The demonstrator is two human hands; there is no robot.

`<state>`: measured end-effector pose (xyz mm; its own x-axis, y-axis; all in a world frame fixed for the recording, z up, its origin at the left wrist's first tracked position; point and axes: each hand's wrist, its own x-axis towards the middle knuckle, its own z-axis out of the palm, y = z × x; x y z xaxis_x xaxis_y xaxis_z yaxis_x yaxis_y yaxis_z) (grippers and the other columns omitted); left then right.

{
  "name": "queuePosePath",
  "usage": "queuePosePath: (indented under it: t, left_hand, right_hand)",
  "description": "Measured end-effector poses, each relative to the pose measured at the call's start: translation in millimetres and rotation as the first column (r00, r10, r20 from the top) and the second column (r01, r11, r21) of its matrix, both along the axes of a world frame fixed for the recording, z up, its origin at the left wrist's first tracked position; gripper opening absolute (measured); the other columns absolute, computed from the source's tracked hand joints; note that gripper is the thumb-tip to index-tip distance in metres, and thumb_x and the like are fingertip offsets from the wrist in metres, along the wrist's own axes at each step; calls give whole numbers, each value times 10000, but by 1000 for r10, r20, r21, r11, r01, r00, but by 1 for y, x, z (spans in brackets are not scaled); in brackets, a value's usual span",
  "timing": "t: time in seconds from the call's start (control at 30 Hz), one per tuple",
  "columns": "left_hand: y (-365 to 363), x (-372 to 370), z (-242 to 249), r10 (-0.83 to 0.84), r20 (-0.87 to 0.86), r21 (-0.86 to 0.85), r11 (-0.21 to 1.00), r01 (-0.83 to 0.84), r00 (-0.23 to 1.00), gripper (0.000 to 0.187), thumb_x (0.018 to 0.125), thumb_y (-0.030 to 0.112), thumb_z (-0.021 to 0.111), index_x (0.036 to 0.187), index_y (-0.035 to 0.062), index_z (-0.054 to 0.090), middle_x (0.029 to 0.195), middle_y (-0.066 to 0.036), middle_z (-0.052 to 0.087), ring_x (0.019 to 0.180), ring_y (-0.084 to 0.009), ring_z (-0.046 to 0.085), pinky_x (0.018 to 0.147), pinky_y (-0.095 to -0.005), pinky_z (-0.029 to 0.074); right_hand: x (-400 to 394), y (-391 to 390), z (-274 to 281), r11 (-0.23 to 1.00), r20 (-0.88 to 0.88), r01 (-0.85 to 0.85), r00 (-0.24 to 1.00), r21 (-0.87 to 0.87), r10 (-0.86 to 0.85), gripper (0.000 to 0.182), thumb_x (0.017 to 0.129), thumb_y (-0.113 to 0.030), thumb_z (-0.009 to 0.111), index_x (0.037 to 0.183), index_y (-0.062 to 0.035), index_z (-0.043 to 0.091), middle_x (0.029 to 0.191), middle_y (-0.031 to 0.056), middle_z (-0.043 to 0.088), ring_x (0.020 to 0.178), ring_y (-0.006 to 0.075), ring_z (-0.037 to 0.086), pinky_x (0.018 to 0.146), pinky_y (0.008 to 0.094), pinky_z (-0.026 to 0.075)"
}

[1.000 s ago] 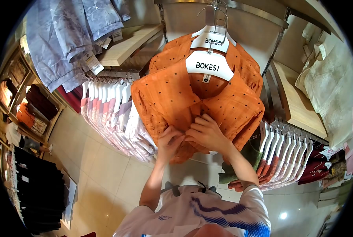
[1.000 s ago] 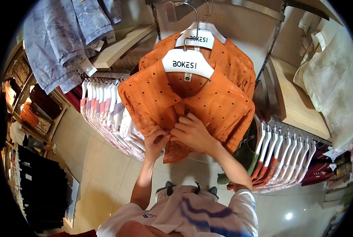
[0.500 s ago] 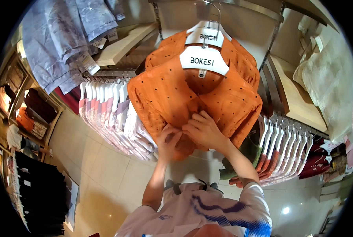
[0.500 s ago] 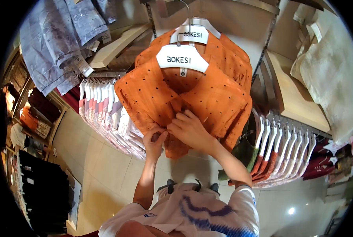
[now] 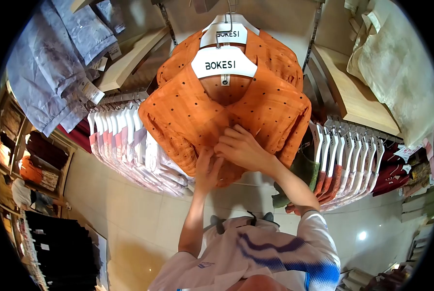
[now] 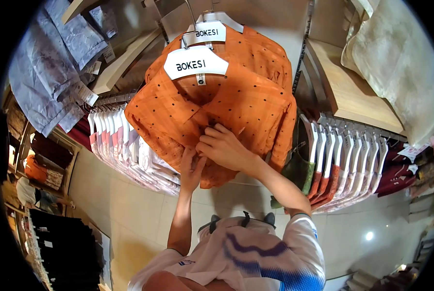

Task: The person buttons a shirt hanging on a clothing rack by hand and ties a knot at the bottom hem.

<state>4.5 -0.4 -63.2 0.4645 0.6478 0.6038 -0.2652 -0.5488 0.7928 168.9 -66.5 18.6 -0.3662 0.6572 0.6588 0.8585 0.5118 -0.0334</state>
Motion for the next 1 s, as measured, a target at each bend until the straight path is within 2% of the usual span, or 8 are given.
queuePosePath:
  t: [0.03, 0.17, 0.23, 0.37, 0.47, 0.53, 0.77, 1.0]
  left_hand:
    - [0, -2, 3, 31, -106, 53, 998, -25, 994, 206, 870, -79, 621, 1067, -29, 587, 922, -74, 494, 793, -155, 519, 672, -258, 421]
    - [0, -4, 14, 91, -170, 118, 990, -71, 981, 148, 861, -92, 624, 998, -38, 620, 892, -67, 494, 746, -142, 493, 618, -257, 381]
    - [5, -9, 4, -4, -168, -54, 999, -5, 986, 120, 852, -96, 637, 954, -34, 623, 873, -59, 499, 747, -130, 491, 617, -237, 372]
    - [9, -13, 1, -25, -105, -38, 999, 21, 994, 112, 853, -113, 627, 929, -33, 607, 887, -55, 502, 764, -122, 489, 630, -225, 367]
    - [7, -12, 4, -61, -72, -10, 998, 60, 996, 124, 887, -110, 598, 970, -24, 564, 920, -43, 491, 815, -117, 486, 694, -224, 393]
    - [8, -10, -1, -156, 63, -113, 980, 162, 986, 174, 908, -90, 586, 1053, -4, 547, 960, -43, 529, 850, -115, 512, 738, -220, 405]
    - [3, -16, -5, -174, -3, -329, 930, 163, 985, 186, 952, -43, 549, 1128, 13, 528, 1067, -41, 572, 963, -104, 527, 843, -226, 421]
    - [-3, -12, -4, -134, -7, -308, 943, 125, 991, 151, 967, -17, 538, 1114, 15, 523, 1084, -47, 563, 1005, -108, 530, 885, -244, 424]
  right_hand:
    - [1, -1, 1, 1000, 1, -9, 1000, -5, 9, 154, 721, -123, 685, 848, -99, 601, 818, 22, 523, 836, 210, 501, 772, 340, 396]
    - [2, -2, 0, 1000, 3, -11, 1000, -22, 11, 128, 758, -138, 684, 847, -100, 599, 815, 20, 519, 841, 212, 504, 779, 346, 395]
    - [1, -4, -1, 999, 1, 3, 1000, -35, -3, 102, 766, -164, 648, 842, -101, 622, 813, 8, 549, 864, 189, 517, 822, 330, 409]
    - [-1, 0, -2, 999, -45, -41, 998, -7, 41, 137, 805, -193, 700, 840, -101, 604, 812, 15, 524, 834, 206, 508, 778, 343, 401]
    - [-2, 1, -1, 998, -71, -61, 996, 2, 61, 145, 805, -206, 708, 836, -106, 609, 804, 13, 526, 830, 201, 512, 780, 339, 404]
    - [-2, 1, -1, 998, -82, -67, 994, 3, 67, 147, 810, -219, 709, 842, -110, 616, 801, 11, 528, 834, 201, 516, 784, 341, 408]
    - [-3, 2, -1, 996, -66, -78, 995, -42, 75, 163, 803, -234, 719, 857, -118, 618, 816, 7, 539, 856, 206, 524, 795, 344, 415]
    - [-8, -14, 6, 1000, -35, 19, 999, 10, -19, 273, 783, -189, 681, 1039, -105, 636, 1032, 57, 572, 971, 245, 542, 862, 379, 436]
